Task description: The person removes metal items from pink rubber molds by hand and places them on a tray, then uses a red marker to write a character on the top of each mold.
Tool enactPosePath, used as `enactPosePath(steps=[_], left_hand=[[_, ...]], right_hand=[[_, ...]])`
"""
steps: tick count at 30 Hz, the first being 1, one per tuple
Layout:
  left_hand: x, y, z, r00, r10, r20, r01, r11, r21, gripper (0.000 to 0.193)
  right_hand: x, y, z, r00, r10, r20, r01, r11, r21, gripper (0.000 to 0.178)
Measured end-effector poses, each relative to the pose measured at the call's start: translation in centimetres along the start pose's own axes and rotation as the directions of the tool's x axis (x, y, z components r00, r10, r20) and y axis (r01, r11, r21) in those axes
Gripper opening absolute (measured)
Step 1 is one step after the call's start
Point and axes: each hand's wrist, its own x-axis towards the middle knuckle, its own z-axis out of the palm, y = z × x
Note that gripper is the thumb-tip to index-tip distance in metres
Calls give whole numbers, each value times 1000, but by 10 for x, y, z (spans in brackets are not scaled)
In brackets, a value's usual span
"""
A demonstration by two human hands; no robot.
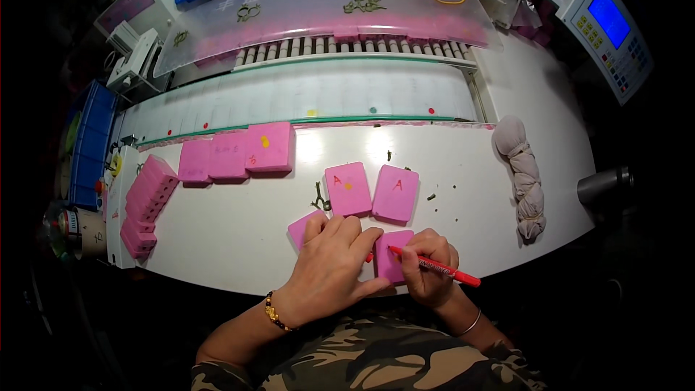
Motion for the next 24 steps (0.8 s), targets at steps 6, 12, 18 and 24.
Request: enactPosePath(steps=[6,12,18,24], left_hand=[[0,0,0,1000,-9,9,9,1000,-12,58],[0,0,0,1000,-8,14,8,1000,-13,59],[1,1,0,1000,-16,17,16,1000,-27,59],[2,1,0,1000,-12,12,12,1000,-25,58]], right_hand=[[-1,2,0,1000,-14,13,14,999,-32,17],[-2,3,-3,994,-56,93,61,997,-46,17],[0,1,-1,1000,3,19,-2,1000,-25,16],[3,0,-4,998,-26,49,29,997,-69,17]])
